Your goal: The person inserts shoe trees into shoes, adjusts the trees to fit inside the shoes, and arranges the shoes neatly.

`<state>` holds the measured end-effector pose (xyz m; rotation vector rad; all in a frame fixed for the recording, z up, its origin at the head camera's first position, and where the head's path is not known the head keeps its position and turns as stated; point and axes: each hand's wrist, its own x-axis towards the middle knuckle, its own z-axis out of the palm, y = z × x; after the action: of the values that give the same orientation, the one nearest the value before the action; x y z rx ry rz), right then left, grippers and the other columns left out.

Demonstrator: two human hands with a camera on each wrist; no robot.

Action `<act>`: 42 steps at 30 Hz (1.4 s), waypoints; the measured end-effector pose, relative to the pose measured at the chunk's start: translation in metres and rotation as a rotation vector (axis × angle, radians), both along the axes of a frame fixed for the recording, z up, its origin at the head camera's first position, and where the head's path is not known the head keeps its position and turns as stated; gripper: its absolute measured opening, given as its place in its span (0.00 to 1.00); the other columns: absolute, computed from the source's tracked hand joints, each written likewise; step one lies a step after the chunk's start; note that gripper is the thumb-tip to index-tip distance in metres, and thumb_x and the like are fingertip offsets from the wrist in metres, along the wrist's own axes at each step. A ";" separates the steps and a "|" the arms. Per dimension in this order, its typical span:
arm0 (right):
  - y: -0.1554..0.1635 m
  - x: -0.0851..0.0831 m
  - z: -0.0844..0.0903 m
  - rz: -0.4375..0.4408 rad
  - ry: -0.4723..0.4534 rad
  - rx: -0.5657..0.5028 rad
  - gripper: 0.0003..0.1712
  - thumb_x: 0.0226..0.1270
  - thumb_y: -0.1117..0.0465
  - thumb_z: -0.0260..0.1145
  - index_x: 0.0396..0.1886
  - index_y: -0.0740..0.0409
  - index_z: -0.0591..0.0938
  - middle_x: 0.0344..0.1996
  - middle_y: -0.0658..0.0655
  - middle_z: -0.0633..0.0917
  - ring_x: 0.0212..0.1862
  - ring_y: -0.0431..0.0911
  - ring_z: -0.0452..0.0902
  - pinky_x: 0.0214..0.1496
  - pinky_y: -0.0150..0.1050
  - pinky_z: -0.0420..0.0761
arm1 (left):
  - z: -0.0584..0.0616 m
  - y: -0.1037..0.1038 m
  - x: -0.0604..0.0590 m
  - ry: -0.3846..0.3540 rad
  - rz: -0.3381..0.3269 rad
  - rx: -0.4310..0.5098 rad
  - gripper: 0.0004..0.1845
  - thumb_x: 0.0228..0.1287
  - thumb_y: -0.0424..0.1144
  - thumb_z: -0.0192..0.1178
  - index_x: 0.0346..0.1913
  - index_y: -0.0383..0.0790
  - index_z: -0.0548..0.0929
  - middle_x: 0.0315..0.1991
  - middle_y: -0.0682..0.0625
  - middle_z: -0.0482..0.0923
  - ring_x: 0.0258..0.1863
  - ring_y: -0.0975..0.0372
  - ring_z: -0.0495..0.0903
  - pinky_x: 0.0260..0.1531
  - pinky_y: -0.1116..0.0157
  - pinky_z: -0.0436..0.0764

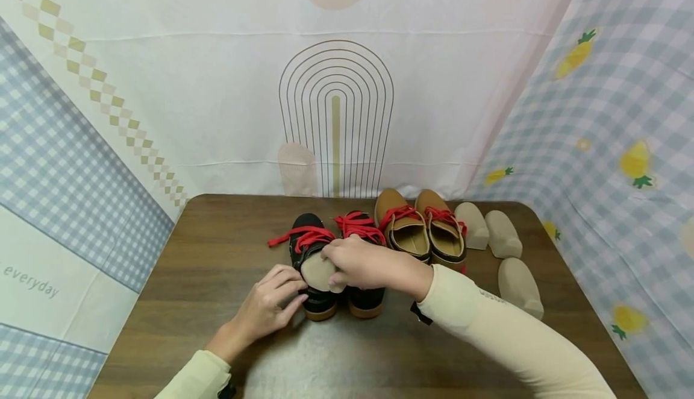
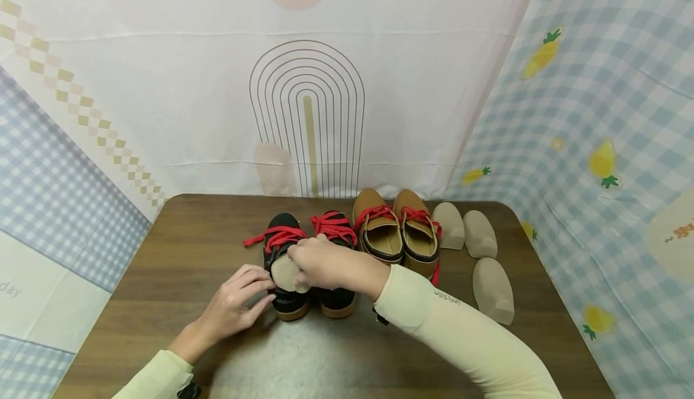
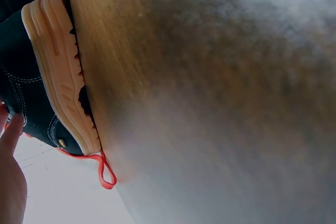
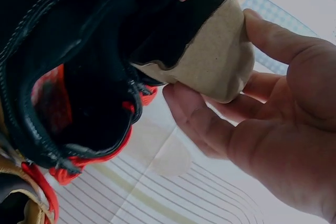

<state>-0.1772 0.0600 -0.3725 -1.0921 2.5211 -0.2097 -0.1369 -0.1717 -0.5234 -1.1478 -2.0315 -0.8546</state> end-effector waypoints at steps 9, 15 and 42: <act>-0.007 -0.003 -0.012 -0.080 -0.010 -0.089 0.28 0.67 0.48 0.74 0.60 0.57 0.80 0.54 0.53 0.85 0.50 0.46 0.80 0.61 0.47 0.75 | 0.000 -0.001 0.001 -0.007 -0.004 0.006 0.05 0.67 0.35 0.68 0.41 0.37 0.88 0.42 0.48 0.84 0.45 0.56 0.81 0.46 0.63 0.82; 0.007 -0.005 -0.026 -0.096 -0.003 -0.269 0.29 0.65 0.47 0.75 0.63 0.53 0.81 0.58 0.53 0.84 0.54 0.46 0.79 0.58 0.44 0.78 | 0.001 -0.001 0.001 0.000 -0.009 0.010 0.05 0.68 0.36 0.67 0.42 0.36 0.88 0.42 0.47 0.84 0.44 0.55 0.81 0.47 0.63 0.82; 0.015 -0.006 -0.062 -0.119 0.091 -0.502 0.24 0.66 0.51 0.73 0.60 0.49 0.85 0.54 0.51 0.85 0.52 0.41 0.80 0.52 0.39 0.82 | 0.000 0.001 0.001 0.001 -0.003 0.009 0.05 0.66 0.34 0.69 0.41 0.37 0.88 0.41 0.48 0.84 0.44 0.56 0.81 0.48 0.63 0.81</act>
<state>-0.1833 0.0746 -0.4348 -1.1427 2.6903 -0.8825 -0.1356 -0.1707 -0.5238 -1.1458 -2.0242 -0.8636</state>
